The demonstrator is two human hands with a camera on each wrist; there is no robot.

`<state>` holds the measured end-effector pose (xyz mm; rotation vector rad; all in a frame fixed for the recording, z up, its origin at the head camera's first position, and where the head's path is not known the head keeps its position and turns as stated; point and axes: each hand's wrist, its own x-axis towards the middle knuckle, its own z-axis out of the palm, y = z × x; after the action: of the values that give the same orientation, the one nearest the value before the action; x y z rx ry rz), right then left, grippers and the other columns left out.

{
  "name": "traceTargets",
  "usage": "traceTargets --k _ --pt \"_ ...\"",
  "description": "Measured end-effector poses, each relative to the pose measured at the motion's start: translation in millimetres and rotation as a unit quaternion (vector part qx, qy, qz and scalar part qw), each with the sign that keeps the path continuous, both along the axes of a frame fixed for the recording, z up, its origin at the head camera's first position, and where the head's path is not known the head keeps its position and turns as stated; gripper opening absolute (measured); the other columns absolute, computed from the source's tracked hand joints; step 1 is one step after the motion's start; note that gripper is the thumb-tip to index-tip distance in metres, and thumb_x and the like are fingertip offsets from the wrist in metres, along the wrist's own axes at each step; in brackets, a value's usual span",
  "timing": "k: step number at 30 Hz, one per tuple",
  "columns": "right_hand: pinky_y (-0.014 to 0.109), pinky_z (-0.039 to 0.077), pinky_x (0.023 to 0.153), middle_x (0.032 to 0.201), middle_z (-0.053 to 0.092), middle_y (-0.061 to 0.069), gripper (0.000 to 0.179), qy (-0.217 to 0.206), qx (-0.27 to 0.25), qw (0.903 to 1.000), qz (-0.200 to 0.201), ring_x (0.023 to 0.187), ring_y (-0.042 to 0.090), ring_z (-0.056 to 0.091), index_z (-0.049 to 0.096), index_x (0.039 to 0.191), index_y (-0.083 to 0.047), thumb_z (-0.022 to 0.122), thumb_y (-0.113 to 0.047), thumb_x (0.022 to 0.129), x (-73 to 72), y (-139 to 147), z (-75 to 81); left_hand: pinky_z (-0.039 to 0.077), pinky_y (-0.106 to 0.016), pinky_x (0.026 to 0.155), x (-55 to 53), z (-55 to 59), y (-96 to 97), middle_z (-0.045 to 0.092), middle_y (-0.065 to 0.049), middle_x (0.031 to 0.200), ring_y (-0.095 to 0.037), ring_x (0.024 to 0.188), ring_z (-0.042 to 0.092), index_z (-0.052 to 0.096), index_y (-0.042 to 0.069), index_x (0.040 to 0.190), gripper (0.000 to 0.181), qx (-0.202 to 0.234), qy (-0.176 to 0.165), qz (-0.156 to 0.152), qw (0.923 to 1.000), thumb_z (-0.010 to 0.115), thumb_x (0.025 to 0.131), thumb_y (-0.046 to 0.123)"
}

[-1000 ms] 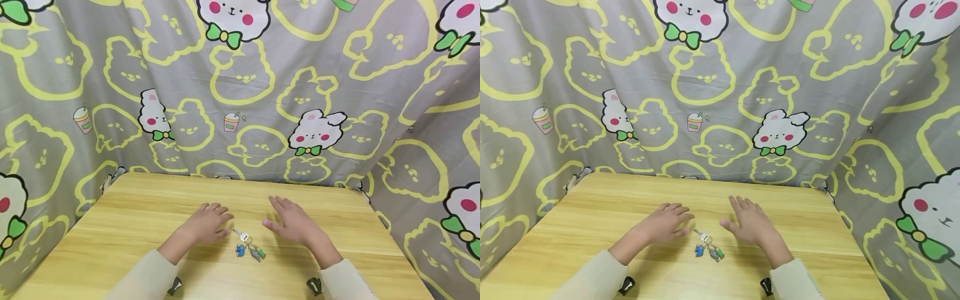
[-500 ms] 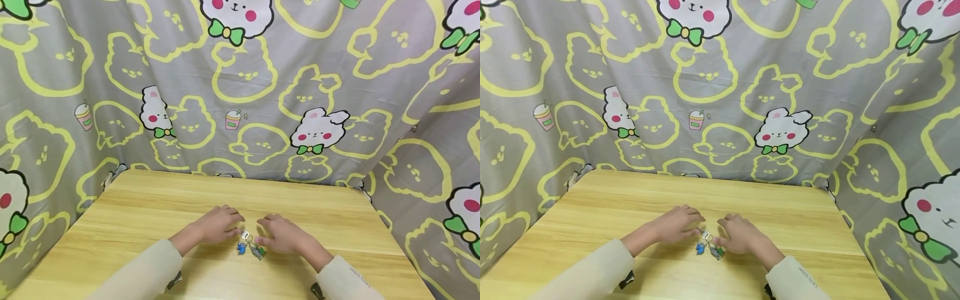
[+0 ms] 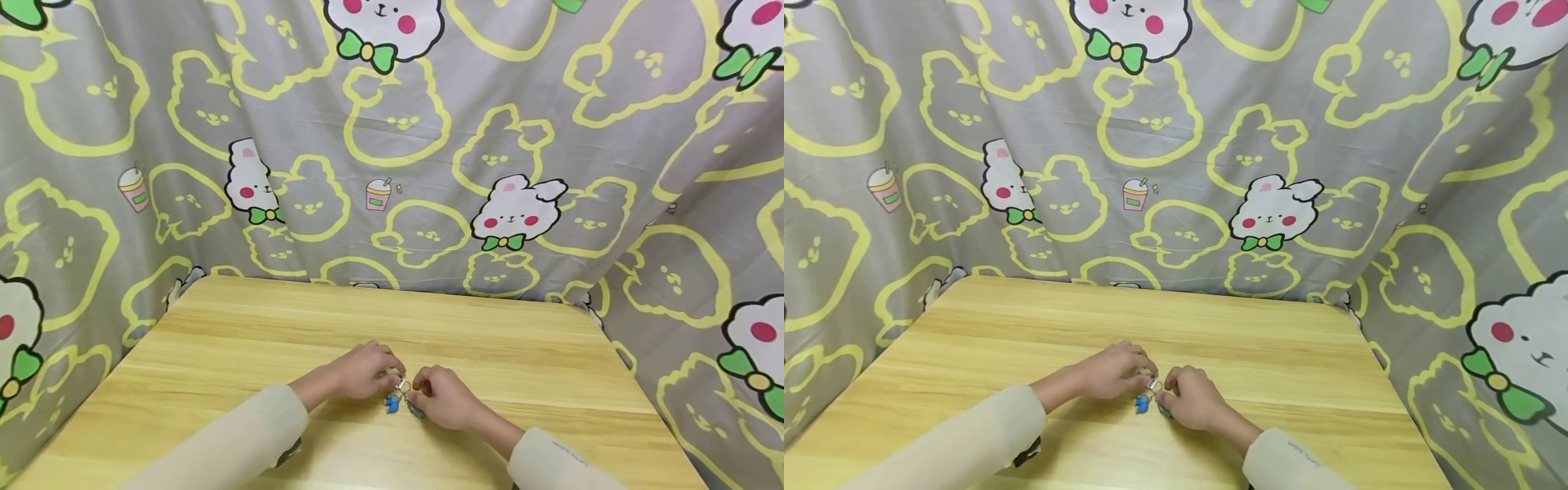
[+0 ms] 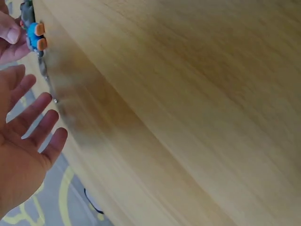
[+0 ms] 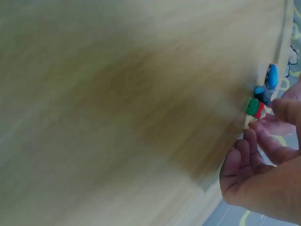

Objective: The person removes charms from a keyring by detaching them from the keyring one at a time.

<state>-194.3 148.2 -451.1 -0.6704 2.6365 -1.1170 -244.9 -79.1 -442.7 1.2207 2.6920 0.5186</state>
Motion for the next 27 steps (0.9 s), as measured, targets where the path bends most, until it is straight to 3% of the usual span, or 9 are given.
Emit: traceTargets --k 4,10,19,24,27 --pt "0.022 0.037 0.053 0.073 0.052 -0.001 0.014 -0.011 -0.016 0.9998 0.001 0.059 0.007 0.044 0.064 0.094 -0.007 0.07 -0.018 0.099 -1.4 -1.9 -4.1 0.042 -0.035 0.082 -7.1 -4.1 0.9 0.066 0.006 0.112 -0.011 0.097 0.05 0.077 0.024 0.116 0.02 0.008 -0.015 -0.008 0.9998 0.066 0.101 0.031" --pt "0.02 0.037 0.053 0.073 0.055 -0.001 0.01 -0.023 -0.025 0.9994 -0.008 0.061 0.007 0.046 0.062 0.09 -0.006 0.069 -0.009 0.097 -4.8 -1.1 -5.8 0.039 -0.03 0.077 -14.0 -2.6 7.8 0.063 0.007 0.109 -0.01 0.093 0.047 0.079 0.027 0.112 0.018 -0.003 -0.01 -0.025 0.9996 0.072 0.098 0.033" --pt "0.021 0.04 0.057 0.071 0.057 -0.003 0.01 0.0 -0.008 0.9999 -0.015 0.062 0.007 0.049 0.065 0.083 -0.007 0.069 0.0 0.09 -7.9 -3.9 -8.3 0.038 -0.032 0.08 -13.4 -1.5 18.1 0.06 0.01 0.116 -0.009 0.094 0.044 0.076 0.032 0.108 0.017 -0.04 -0.007 -0.017 0.999 0.079 0.091 0.034" --pt "0.022 0.041 0.055 0.07 0.06 -0.004 0.014 0.006 0.002 0.9997 -0.023 0.06 0.007 0.05 0.066 0.079 -0.007 0.073 -0.001 0.088 -9.0 -6.2 -6.6 0.034 -0.035 0.086 -12.2 2.9 22.8 0.055 0.008 0.121 -0.012 0.099 0.041 0.07 0.03 0.099 0.013 -0.055 -0.046 0.004 0.9974 0.08 0.091 0.03" --pt "0.021 0.038 0.052 0.067 0.059 -0.005 0.017 0.014 0.005 0.9996 -0.023 0.055 0.006 0.046 0.066 0.076 -0.008 0.077 -0.003 0.087 -9.7 -8.3 -6.1 0.031 -0.035 0.086 -12.3 5.4 26.2 0.052 0.008 0.115 -0.014 0.098 0.038 0.066 0.028 0.093 0.017 -0.064 -0.068 0.019 0.9954 0.082 0.088 0.026"
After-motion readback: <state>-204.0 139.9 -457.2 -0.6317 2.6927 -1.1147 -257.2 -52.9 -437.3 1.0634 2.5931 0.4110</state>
